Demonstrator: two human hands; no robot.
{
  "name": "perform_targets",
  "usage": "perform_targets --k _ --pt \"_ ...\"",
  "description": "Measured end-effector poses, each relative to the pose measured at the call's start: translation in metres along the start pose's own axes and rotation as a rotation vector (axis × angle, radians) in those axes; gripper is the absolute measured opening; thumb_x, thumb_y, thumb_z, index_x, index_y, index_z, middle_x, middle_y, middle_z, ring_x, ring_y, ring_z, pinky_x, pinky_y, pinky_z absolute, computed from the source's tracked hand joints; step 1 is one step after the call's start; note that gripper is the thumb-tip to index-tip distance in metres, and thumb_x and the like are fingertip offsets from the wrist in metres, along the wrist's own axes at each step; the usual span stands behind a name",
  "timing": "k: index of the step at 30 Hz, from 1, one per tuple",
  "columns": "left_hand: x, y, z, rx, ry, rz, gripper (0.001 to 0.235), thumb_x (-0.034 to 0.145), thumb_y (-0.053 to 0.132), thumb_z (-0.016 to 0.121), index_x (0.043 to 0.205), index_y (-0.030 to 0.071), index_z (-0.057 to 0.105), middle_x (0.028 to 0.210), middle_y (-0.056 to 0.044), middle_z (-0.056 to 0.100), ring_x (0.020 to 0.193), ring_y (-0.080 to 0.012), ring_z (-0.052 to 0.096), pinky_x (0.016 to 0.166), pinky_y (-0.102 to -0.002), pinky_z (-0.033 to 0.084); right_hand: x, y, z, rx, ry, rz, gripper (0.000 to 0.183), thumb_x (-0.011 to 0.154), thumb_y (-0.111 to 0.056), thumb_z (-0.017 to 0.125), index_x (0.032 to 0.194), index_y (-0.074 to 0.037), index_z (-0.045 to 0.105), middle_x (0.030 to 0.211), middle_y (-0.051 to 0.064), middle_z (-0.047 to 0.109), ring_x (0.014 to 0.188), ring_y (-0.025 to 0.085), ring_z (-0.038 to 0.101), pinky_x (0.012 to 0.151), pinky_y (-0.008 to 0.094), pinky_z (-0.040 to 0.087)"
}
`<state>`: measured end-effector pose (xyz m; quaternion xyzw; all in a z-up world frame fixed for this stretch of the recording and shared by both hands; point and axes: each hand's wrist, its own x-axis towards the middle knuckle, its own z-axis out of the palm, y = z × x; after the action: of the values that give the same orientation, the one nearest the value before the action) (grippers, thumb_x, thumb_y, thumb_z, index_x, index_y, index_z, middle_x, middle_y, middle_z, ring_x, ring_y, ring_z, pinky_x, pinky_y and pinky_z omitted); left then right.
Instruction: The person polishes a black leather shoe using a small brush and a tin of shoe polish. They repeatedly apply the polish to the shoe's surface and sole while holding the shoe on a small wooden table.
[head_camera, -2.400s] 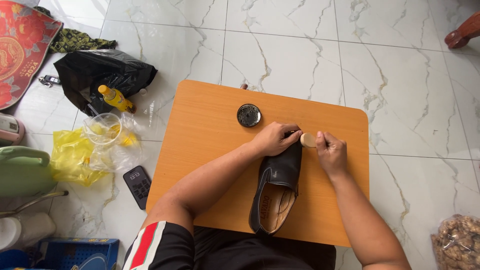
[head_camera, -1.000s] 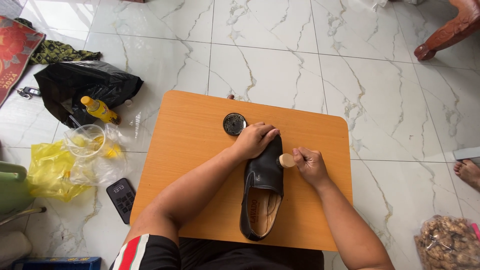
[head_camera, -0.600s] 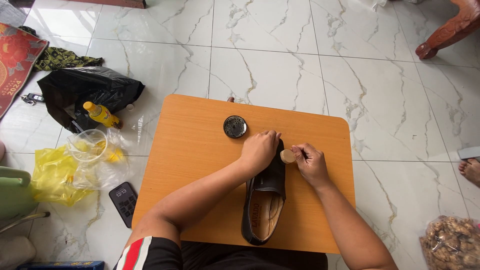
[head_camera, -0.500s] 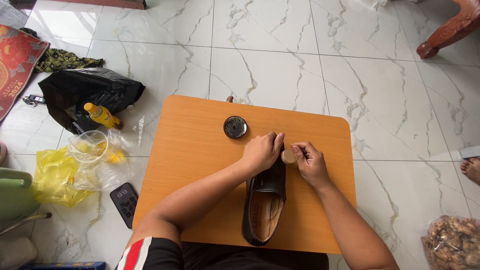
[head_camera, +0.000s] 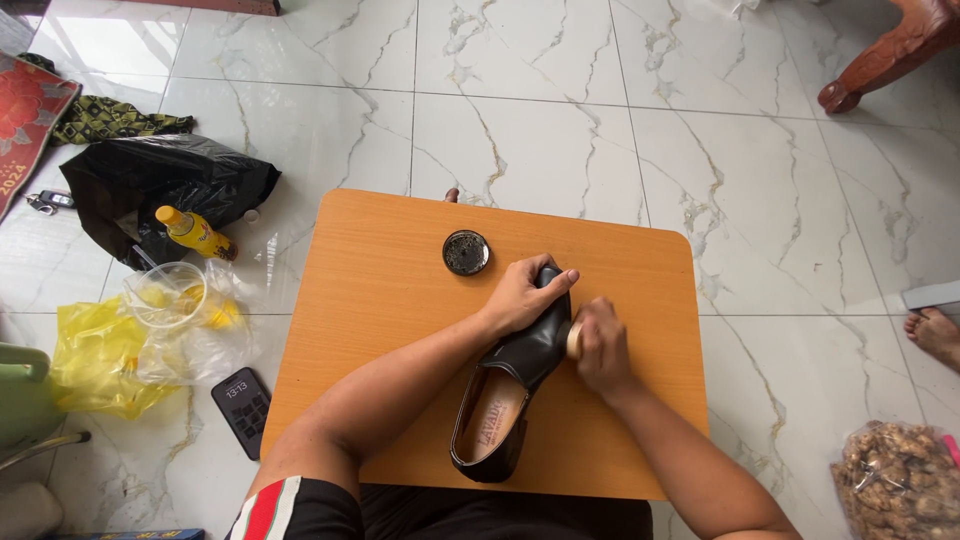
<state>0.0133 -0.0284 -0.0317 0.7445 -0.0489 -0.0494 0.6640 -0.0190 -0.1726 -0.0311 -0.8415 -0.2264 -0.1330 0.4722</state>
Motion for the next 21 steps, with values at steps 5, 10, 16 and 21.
perform_targets --k 5,10,16,21 --pt "0.002 -0.007 0.001 -0.081 -0.002 -0.001 0.028 0.068 0.033 0.065 0.067 0.007 0.054 0.05 -0.014 0.05 0.049 -0.0215 0.052 0.042 -0.028 0.04 0.01 0.002 -0.007 -0.012 -0.114 -0.322 0.043 0.085 -0.032 0.021 0.049 -0.014 0.037 0.044 0.003 0.036 0.042 0.023 0.04 0.048 0.031 0.036" --pt "0.002 -0.008 -0.001 -0.143 0.004 0.019 0.022 0.07 0.029 0.064 0.066 0.009 0.054 0.047 -0.01 0.047 0.046 -0.0172 0.05 0.038 -0.026 0.038 0.005 0.033 -0.006 -0.078 -0.11 -0.184 0.039 0.086 -0.026 0.023 0.053 -0.012 0.038 0.045 0.005 0.036 0.042 0.026 0.042 0.043 0.032 0.037" --pt "0.004 -0.011 -0.008 -0.331 0.068 0.088 0.02 0.075 0.025 0.06 0.065 0.01 0.053 0.046 -0.004 0.044 0.047 -0.0092 0.045 0.039 -0.019 0.034 -0.012 0.034 0.008 -0.133 -0.163 -0.473 0.03 0.075 -0.03 0.035 0.049 -0.016 0.036 0.046 0.002 0.032 0.04 0.022 0.039 0.041 0.035 0.037" --pt "0.004 -0.017 -0.005 -0.38 0.127 0.198 0.02 0.079 0.025 0.057 0.066 0.01 0.052 0.046 -0.003 0.043 0.048 -0.0065 0.043 0.04 -0.018 0.034 0.004 0.051 0.002 -0.107 -0.006 -0.237 0.035 0.085 -0.022 0.023 0.055 -0.013 0.037 0.048 0.004 0.032 0.043 0.025 0.04 0.042 0.032 0.034"
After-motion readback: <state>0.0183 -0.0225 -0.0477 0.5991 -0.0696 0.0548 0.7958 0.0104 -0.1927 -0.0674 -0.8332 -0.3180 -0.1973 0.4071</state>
